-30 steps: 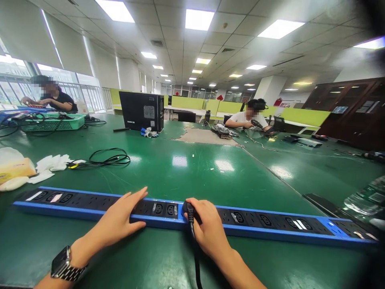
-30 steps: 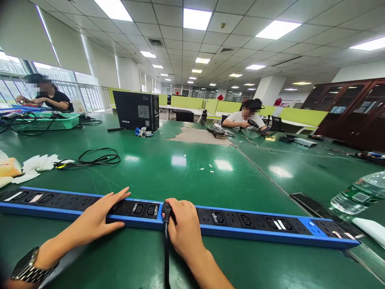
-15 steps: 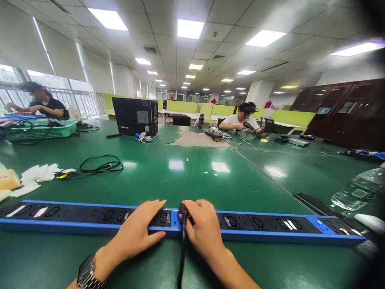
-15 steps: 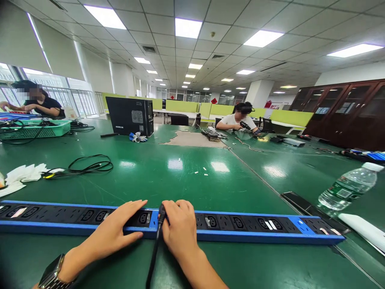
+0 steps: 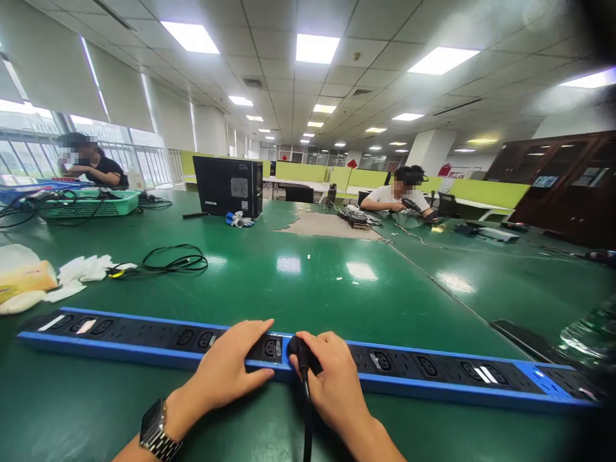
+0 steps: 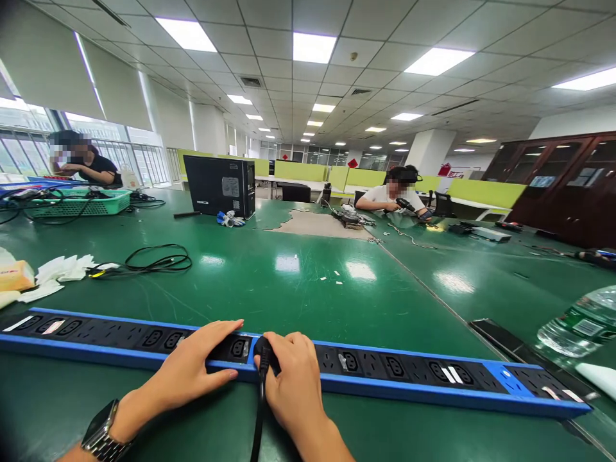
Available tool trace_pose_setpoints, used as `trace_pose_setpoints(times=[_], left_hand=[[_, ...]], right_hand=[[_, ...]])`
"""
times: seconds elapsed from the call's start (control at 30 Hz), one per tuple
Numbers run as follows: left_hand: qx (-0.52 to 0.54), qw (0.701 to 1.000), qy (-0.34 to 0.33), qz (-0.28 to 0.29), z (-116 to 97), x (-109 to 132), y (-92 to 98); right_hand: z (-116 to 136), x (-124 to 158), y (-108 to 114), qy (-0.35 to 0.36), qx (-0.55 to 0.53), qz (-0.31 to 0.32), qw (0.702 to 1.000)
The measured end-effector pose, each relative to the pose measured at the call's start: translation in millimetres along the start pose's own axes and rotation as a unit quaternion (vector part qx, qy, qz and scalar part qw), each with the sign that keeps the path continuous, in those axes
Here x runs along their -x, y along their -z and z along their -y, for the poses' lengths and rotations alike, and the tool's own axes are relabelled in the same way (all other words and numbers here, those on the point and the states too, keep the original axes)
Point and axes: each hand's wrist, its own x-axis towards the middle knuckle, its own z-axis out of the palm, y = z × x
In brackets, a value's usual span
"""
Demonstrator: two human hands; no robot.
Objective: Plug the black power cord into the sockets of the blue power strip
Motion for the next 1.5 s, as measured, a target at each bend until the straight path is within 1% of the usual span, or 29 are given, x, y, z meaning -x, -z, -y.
trace_pose_setpoints(times=[0.1,0.2,0.27,0.37,0.43,0.5,0.57,0.6,0.63,0.67,0.7,0.77,0.83,0.9,0.97,1.03,1.1,1.17,1.23,1.27,1.3,1.37,1.43,1.5], left_hand=[[0.001,1.000,-0.012,0.004,-0.7,0.1,1.4],[0.004,0.999,-0.049,-0.006,-8.3,-2.2,-1.1],[-0.006,0.997,-0.081,-0.010,-19.0,-6.6,-8.5],[-0.037,0.992,-0.118,-0.022,-38.0,-15.6,-24.2],[-0.029,0.988,-0.134,-0.066,-45.0,-18.4,-28.9],[0.001,0.981,-0.127,-0.149,-41.7,-14.5,-23.0],[0.021,0.970,-0.074,-0.232,-26.8,-3.6,-8.0],[0.023,0.965,-0.036,-0.258,-15.9,3.6,0.9],[0.022,0.964,-0.002,-0.266,-3.6,11.2,9.3],[0.022,0.965,0.020,-0.260,8.9,18.5,16.5],[0.023,0.970,0.032,-0.240,20.7,25.0,21.9],[0.025,0.985,0.031,-0.170,39.1,33.8,27.3],[0.018,0.995,0.011,-0.102,48.7,36.6,28.2],[0.006,0.998,-0.010,-0.065,51.3,35.5,28.3],[-0.001,0.999,-0.014,-0.053,50.4,33.9,29.3],[0.005,0.999,-0.002,-0.049,49.0,34.2,30.7],[0.021,0.998,0.009,-0.052,48.4,36.3,31.7],[0.042,0.998,0.013,-0.050,48.7,38.8,32.2],[0.059,0.997,0.022,-0.038,49.9,39.9,32.2],[0.064,0.997,0.030,-0.031,50.7,39.9,32.0],[0.067,0.997,0.037,-0.028,51.5,39.7,31.8],[0.065,0.996,0.049,-0.029,53.1,39.1,30.8],[0.055,0.996,0.056,-0.033,53.9,39.0,29.8],[0.045,0.997,0.057,-0.034,53.7,39.5,29.4]], right_hand=[[2.4,-0.3,1.2,0.052,0.029,0.009,0.998],[-4.8,0.7,5.3,0.092,0.042,0.028,0.994],[-13.9,3.1,6.9,0.090,0.047,0.023,0.995],[-25.0,8.1,4.3,0.047,0.069,-0.005,0.997],[-27.5,10.5,0.7,0.034,0.092,0.000,0.995],[-26.5,11.4,-2.3,0.039,0.114,0.021,0.993],[-24.0,11.1,-3.5,0.041,0.127,0.033,0.991],[-22.7,10.6,-3.5,0.040,0.130,0.036,0.990],[-21.8,10.1,-3.1,0.040,0.131,0.038,0.990],[-21.2,9.6,-2.4,0.041,0.131,0.041,0.990],[-21.0,9.1,-1.5,0.044,0.129,0.046,0.990],[-21.7,8.8,0.7,0.050,0.120,0.055,0.990],[-22.0,8.9,2.7,0.050,0.099,0.051,0.993],[-18.5,8.2,3.0,0.046,0.070,0.031,0.996],[-7.6,4.9,-0.4,0.050,0.041,0.014,0.998],[11.5,-3.3,-9.0,0.064,0.016,0.016,0.998],[35.7,-16.7,-23.4,0.079,-0.004,0.037,0.996],[59.8,-33.1,-41.6,0.097,-0.017,0.072,0.993],[78.8,-48.1,-58.7,0.124,-0.007,0.098,0.987],[85.3,-53.9,-64.8,0.134,-0.001,0.099,0.986],[89.3,-57.9,-68.3,0.140,0.001,0.088,0.986],[88.5,-60.0,-65.2,0.133,-0.022,0.026,0.991],[73.5,-53.9,-48.2,0.102,-0.069,-0.060,0.991],[42.8,-40.0,-20.9,0.052,-0.106,-0.127,0.985]])
